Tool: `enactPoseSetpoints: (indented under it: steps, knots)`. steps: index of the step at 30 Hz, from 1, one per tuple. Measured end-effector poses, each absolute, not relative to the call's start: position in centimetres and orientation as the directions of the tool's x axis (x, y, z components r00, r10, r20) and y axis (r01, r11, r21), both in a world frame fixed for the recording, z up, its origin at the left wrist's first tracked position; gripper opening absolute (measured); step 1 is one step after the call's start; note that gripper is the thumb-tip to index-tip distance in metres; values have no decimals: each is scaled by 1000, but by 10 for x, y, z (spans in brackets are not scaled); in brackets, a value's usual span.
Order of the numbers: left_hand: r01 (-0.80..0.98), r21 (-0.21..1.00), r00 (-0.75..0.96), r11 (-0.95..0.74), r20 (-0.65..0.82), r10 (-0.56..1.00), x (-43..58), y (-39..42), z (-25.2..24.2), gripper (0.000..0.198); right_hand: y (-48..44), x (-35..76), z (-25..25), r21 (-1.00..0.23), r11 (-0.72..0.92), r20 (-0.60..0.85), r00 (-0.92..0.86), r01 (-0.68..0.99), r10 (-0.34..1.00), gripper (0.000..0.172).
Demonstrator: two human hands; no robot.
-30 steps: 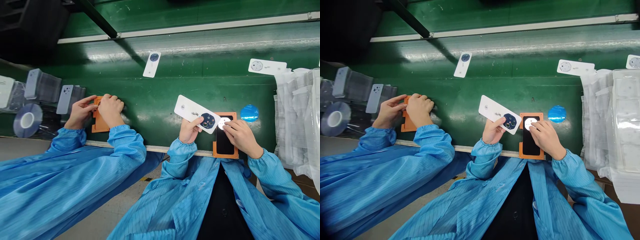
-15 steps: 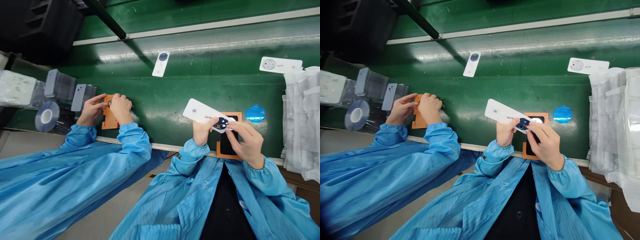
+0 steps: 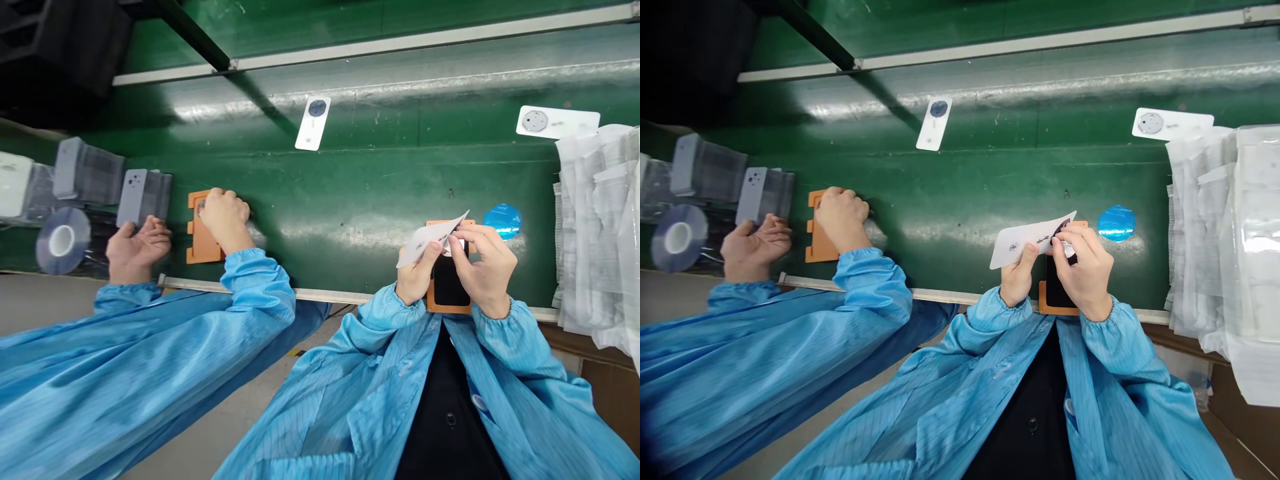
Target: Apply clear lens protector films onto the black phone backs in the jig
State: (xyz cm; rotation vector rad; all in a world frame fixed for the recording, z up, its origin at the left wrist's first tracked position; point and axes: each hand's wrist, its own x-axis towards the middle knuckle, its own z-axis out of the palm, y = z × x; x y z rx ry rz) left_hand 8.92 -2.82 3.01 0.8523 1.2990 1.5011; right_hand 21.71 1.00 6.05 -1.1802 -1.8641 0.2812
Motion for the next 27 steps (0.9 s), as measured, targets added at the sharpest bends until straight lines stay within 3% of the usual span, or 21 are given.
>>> enactPoseSetpoints:
  steps: [10, 19, 23, 27]
  knots:
    - [-232, 973, -348, -1, -82, 934, 93, -29, 30, 51, 11, 219, 59, -635, 523, 551, -141, 568, 822, 9]
    - [-143, 985, -211, -97, 65, 975, 97, -34, 43, 45, 14, 212, 56, -610, 491, 577, -75, 622, 813, 12]
    - [-152, 988, -260, -21, -19, 965, 97, -32, 37, 44, 18, 212, 51, -582, 466, 558, -90, 666, 825, 14]
    - [-365, 927, -353, 88, -226, 908, 84, -20, 28, 48, 44, 251, 32, -530, 397, 530, -72, 749, 845, 15]
